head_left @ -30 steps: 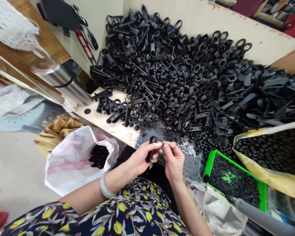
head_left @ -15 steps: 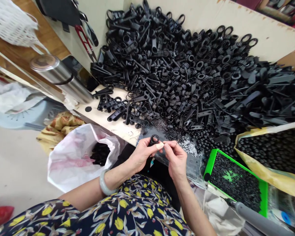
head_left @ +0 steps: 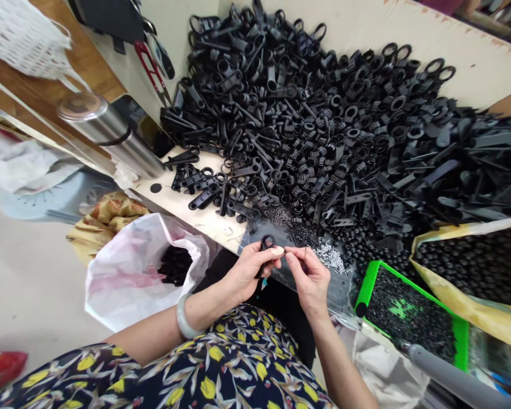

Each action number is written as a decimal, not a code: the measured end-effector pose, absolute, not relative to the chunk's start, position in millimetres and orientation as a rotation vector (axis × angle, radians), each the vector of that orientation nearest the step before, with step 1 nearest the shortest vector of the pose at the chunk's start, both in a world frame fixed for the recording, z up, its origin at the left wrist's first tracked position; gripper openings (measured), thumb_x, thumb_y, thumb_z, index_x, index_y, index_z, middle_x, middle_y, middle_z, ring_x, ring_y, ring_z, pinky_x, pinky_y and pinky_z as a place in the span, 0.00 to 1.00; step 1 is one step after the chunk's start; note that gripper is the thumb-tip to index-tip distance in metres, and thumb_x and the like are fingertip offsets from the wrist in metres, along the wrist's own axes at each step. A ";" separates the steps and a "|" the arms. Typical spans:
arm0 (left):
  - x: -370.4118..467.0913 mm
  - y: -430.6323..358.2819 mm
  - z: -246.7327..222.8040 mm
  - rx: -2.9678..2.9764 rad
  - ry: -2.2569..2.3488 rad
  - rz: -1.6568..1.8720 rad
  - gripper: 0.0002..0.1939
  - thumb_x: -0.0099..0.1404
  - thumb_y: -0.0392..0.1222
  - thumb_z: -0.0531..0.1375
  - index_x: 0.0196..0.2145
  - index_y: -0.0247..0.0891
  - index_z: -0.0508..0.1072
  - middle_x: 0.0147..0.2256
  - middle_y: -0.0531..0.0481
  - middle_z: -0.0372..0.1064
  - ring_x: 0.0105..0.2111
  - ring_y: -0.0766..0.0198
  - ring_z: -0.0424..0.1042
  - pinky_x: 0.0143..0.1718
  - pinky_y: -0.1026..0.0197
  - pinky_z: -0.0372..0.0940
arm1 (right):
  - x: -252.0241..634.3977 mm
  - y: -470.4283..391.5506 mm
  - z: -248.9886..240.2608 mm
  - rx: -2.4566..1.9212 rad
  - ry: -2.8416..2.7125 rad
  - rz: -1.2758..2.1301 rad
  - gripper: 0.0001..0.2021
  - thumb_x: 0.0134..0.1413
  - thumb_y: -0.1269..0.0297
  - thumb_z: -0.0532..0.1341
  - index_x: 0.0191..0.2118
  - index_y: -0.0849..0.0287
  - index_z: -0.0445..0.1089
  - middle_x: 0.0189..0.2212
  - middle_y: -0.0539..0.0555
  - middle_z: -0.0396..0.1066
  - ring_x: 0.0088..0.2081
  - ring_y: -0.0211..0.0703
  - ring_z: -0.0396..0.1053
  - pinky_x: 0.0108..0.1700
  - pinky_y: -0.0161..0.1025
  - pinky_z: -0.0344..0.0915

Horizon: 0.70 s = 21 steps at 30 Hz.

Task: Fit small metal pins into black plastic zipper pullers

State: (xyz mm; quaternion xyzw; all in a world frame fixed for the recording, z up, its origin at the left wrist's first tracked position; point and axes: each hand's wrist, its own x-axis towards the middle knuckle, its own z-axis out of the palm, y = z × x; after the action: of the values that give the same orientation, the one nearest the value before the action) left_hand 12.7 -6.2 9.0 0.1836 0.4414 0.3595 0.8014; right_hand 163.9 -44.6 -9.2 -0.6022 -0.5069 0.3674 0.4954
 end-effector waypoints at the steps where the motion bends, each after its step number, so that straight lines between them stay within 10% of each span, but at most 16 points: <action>1: 12.4 -6.4 9.2 0.393 0.941 0.765 0.15 0.54 0.46 0.72 0.26 0.34 0.74 0.22 0.54 0.67 0.19 0.75 0.55 0.21 0.67 0.43 | 164.9 -45.2 -8.1 -1.457 -1.258 0.868 0.07 0.62 0.59 0.67 0.42 0.52 0.82 0.34 0.53 0.76 0.35 0.42 0.71 0.37 0.40 0.66; 21: 12.6 -10.4 3.5 0.353 0.906 0.726 0.15 0.55 0.46 0.73 0.29 0.33 0.75 0.23 0.53 0.68 0.19 0.76 0.57 0.21 0.68 0.45 | 172.0 -50.3 -11.1 -1.441 -1.454 0.708 0.10 0.60 0.65 0.68 0.46 0.49 0.81 0.36 0.53 0.76 0.29 0.40 0.67 0.28 0.39 0.62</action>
State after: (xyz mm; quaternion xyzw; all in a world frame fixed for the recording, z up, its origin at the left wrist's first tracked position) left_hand 12.6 -10.4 3.5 0.1656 0.4259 0.3410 0.8215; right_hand 172.0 -50.3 -11.1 -0.5878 -0.5930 0.2886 0.4686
